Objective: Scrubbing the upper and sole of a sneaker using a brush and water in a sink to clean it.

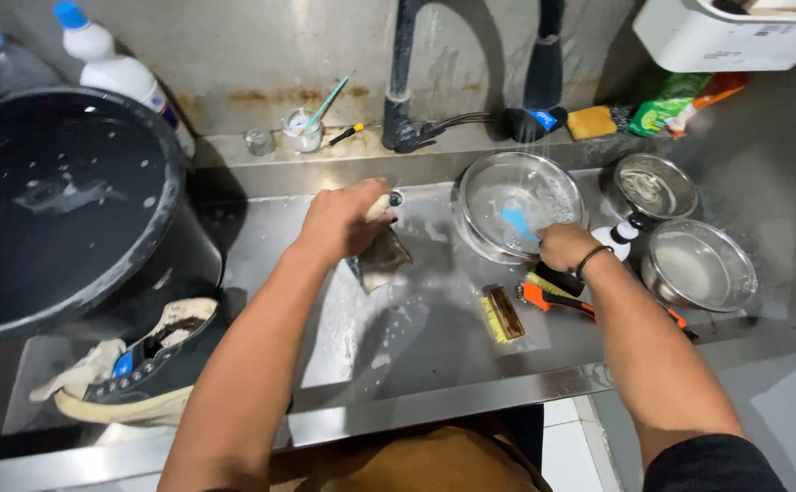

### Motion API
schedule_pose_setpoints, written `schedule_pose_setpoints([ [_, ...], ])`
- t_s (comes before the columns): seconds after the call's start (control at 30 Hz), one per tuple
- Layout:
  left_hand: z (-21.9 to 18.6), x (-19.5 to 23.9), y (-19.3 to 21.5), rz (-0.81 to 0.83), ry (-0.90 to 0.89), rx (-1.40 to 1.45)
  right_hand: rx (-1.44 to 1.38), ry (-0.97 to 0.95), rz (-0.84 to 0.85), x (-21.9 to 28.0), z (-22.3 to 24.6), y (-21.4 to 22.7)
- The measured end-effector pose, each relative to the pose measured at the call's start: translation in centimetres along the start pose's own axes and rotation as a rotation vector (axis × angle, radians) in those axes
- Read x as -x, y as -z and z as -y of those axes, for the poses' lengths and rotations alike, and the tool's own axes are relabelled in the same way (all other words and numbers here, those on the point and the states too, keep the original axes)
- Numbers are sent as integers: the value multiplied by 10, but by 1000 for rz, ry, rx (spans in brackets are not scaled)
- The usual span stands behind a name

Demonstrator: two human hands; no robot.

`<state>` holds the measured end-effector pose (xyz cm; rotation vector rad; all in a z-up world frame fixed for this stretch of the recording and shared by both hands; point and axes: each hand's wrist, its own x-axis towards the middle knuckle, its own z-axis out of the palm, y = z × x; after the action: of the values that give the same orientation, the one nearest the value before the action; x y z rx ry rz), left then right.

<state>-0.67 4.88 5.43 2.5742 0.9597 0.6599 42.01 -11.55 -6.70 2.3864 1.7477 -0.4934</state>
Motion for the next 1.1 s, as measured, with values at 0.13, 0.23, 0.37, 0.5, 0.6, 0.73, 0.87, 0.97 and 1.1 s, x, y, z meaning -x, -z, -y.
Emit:
schedule_pose_setpoints([
  [0.13,25,-3,2,11,-85,-189,-91,-16,-118,71,92,69],
  [0.23,26,2,-12,-21,-84,-211,-649,-93,2,96,142,1],
  [0.37,-7,6,-64,-128,-282,-306,104,536,-267,97,244,-25],
  [0.5,-34,21,-71,41,-274,-258,-131,161,172,35,262,-96],
  [0.6,-14,30,-50,-192,-358,-204,98,216,417,55,259,-100],
  [0.73,-21,36,-58,-222,-412,-204,86,229,212,12,281,-131],
  [0.87,-1,40,-40,-278,-439,-161,-125,195,286,63,255,-102],
  [0.97,-8,33,-42,-310,-453,-208,-9,400,153,65,270,-24],
  [1.1,-18,32,-44,-325,-489,-221,19,446,144,1,280,-121],
])
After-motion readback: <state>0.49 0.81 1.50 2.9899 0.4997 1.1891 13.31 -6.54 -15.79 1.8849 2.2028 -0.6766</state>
